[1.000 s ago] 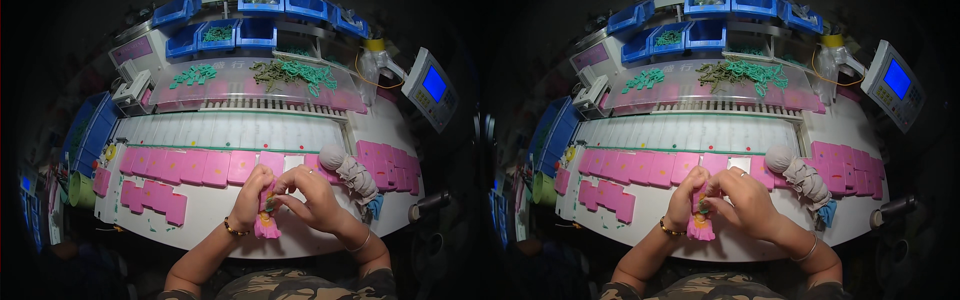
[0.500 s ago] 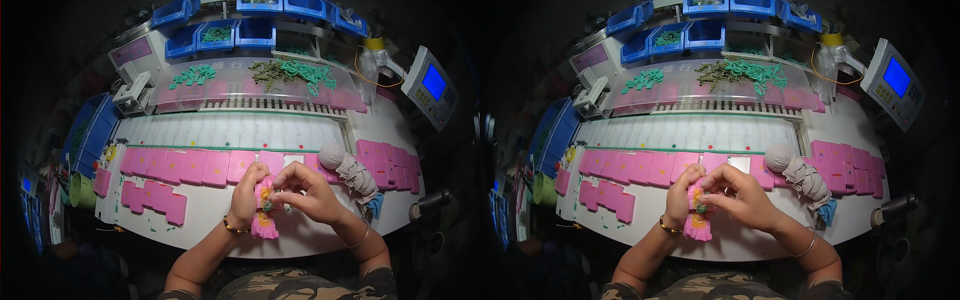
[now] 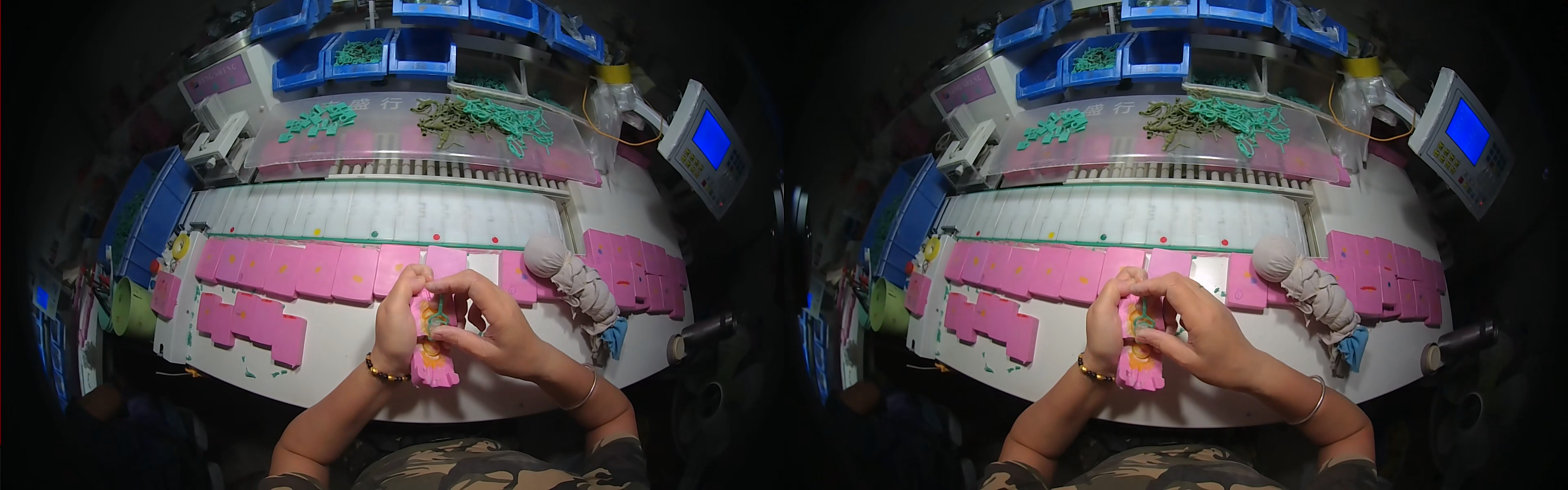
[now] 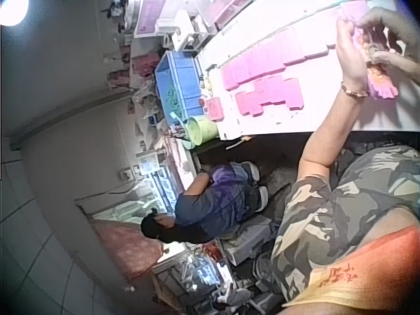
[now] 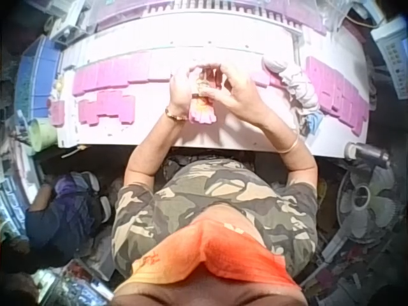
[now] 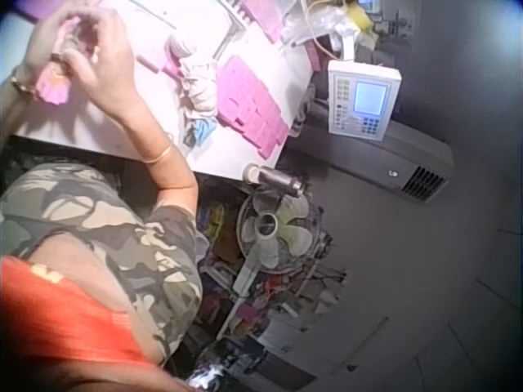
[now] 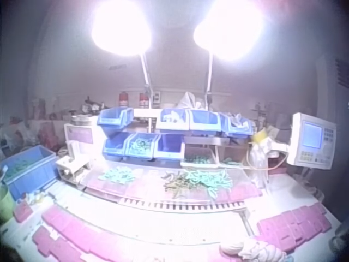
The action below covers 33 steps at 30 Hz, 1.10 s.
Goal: Assembling small components into silicone molds at a workshop production station.
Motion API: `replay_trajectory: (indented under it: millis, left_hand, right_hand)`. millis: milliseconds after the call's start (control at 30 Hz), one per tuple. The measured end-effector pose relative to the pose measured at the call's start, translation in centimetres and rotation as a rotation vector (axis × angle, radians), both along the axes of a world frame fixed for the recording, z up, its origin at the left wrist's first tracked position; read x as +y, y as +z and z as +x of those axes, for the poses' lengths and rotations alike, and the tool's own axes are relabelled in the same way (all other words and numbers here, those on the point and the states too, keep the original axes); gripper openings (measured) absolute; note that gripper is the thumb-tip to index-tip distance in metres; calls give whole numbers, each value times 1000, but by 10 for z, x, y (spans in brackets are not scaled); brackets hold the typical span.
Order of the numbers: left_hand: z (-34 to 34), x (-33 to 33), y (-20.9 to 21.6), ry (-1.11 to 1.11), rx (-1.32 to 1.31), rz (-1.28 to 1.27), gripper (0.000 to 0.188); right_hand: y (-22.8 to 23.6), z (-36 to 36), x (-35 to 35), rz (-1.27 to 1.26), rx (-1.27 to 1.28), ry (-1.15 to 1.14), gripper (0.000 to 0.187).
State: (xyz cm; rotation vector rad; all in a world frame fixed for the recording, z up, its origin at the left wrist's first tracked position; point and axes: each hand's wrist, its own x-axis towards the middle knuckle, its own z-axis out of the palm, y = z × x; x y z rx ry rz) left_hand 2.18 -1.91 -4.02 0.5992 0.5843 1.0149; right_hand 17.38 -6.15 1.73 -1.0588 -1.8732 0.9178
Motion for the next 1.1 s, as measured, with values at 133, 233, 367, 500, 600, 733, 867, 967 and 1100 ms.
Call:
replay_trajectory:
  millis: [133, 233, 367, 500, 600, 733, 867, 967, 1100]
  left_hand:
    - [0, -2, 1, 24, 8, -21, 17]
    - [3, -1, -5, 137, 44, -4, 16]
    - [-1, -2, 1, 108, -6, -88, 15]
    - [-7, -3, 9, 33, -86, -104, 19]
    - [2, -2, 16, 29, -145, -179, 21]
    - [-3, -3, 19, -35, -4, -62, 30]
    - [-7, -3, 13, -145, 26, 8, 43]
    - [-5, -8, 23, -305, 145, 159, 42]
    - [1, -17, 27, -285, 146, 139, 29]
  right_hand:
    - [-5, -2, -2, 39, 2, -6, 47]
    - [-8, -4, -3, 139, -36, -22, 46]
    - [-10, -8, -6, 348, -106, -43, 42]
    - [-9, -10, -8, 376, -105, -41, 45]
    - [-2, -1, -13, 141, 67, -58, 35]
    - [1, 10, -12, -149, 557, -213, 23]
    - [-2, 22, -10, -31, 557, -324, 21]
    - [-7, 28, -9, 222, 297, -421, 20]
    - [-14, 26, -9, 601, -92, -357, 25]
